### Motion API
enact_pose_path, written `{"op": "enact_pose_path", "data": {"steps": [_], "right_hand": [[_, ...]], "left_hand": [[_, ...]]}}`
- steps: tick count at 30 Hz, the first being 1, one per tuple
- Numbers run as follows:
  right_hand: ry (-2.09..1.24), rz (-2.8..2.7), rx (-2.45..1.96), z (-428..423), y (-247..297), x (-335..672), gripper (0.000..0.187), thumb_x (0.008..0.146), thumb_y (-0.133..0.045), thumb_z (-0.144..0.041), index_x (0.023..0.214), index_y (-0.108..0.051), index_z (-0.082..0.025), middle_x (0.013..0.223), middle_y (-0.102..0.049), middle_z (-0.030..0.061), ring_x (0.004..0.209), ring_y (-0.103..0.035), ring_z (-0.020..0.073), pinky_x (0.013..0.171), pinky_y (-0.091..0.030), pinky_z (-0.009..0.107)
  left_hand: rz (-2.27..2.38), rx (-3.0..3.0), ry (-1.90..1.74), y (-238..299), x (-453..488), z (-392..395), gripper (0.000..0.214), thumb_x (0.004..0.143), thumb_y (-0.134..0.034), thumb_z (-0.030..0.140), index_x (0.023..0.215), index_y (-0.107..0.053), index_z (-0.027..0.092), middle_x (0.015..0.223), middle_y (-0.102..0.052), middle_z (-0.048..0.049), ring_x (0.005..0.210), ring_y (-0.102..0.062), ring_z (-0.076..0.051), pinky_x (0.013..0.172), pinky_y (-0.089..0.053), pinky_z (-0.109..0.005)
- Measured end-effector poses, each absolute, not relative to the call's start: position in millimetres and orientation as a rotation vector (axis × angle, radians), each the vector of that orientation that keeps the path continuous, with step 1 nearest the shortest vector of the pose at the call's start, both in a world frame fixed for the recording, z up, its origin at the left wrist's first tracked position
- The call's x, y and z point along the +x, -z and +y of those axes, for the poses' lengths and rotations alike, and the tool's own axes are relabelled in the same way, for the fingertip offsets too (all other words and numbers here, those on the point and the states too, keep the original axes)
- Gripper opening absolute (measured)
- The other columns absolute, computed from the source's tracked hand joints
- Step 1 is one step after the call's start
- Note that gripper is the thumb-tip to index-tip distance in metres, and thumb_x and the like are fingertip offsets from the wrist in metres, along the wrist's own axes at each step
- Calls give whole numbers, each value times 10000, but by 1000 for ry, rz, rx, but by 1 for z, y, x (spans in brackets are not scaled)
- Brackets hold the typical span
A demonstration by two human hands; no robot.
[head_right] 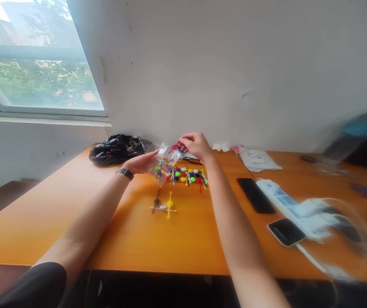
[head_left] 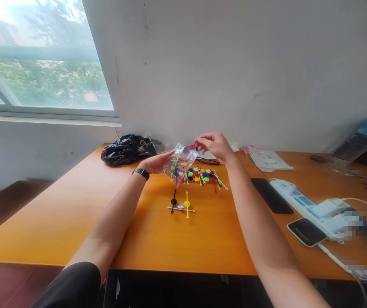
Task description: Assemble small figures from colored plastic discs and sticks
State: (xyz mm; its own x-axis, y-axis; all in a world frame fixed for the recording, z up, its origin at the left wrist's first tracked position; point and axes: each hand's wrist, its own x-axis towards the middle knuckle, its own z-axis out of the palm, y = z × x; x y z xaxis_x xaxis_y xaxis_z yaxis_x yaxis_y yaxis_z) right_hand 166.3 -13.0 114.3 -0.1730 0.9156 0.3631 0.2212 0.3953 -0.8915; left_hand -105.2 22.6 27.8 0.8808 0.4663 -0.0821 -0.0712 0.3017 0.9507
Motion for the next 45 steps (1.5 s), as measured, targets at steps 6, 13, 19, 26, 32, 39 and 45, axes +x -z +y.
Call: {"op": "enact_pose_path", "data": {"steps": [6,13,19,26,32,39,45], "right_hand": [[-619,-1832,-1043,-11,-111,167,121,897,-719,-226,934,-816,-163,926,-770,63,866,-704,221,754,-548,277],[-519,-1915,-1049,-11,-109,168,86,869,-719,-194,860,-803,-175,890,-770,54,875,-721,234,786,-542,298],[-407,-1853,-1099,-9,-108,161,108,813,-706,-144,850,-805,-167,847,-766,50,824,-716,237,770,-552,300],[-187,-1682,-1187,-7,-109,162,108,772,-668,-117,739,-755,-171,741,-726,45,723,-684,239,725,-536,316],[-422,-1907,-1034,-12,-108,153,125,749,-736,-216,862,-763,-169,755,-715,21,702,-647,204,684,-490,285],[-665,-2150,-959,-21,-107,153,239,769,-782,-355,926,-773,-175,785,-718,28,729,-632,210,642,-446,273],[-576,-2202,-996,-30,-118,156,530,1039,-580,-638,834,-755,-182,799,-711,52,789,-646,233,721,-476,312]], "left_hand": [[450,1192,-406,-27,-100,21,660,1088,-455,613,1523,-548,126,1221,-769,-208,1066,-772,-338,868,-614,-415],[449,1244,-400,-21,-100,26,723,1019,-536,715,1473,-609,157,1243,-768,-199,1097,-766,-338,924,-604,-424],[361,1390,-426,-16,-106,27,720,933,-792,530,1537,-576,202,1321,-732,-220,1172,-741,-350,956,-600,-429],[363,1437,-388,-21,-107,25,753,915,-838,365,1589,-525,244,1354,-719,-208,1242,-714,-360,1003,-591,-452],[443,1413,-476,-19,-105,24,746,878,-881,361,1546,-576,230,1316,-742,-187,1147,-757,-321,959,-614,-411],[491,1437,-487,-23,-105,21,697,852,-904,351,1483,-641,216,1334,-732,-162,1125,-753,-289,958,-612,-394],[465,1416,-524,-24,-105,21,668,894,-861,339,1510,-622,236,1380,-712,-172,1148,-752,-300,939,-618,-384]]}}
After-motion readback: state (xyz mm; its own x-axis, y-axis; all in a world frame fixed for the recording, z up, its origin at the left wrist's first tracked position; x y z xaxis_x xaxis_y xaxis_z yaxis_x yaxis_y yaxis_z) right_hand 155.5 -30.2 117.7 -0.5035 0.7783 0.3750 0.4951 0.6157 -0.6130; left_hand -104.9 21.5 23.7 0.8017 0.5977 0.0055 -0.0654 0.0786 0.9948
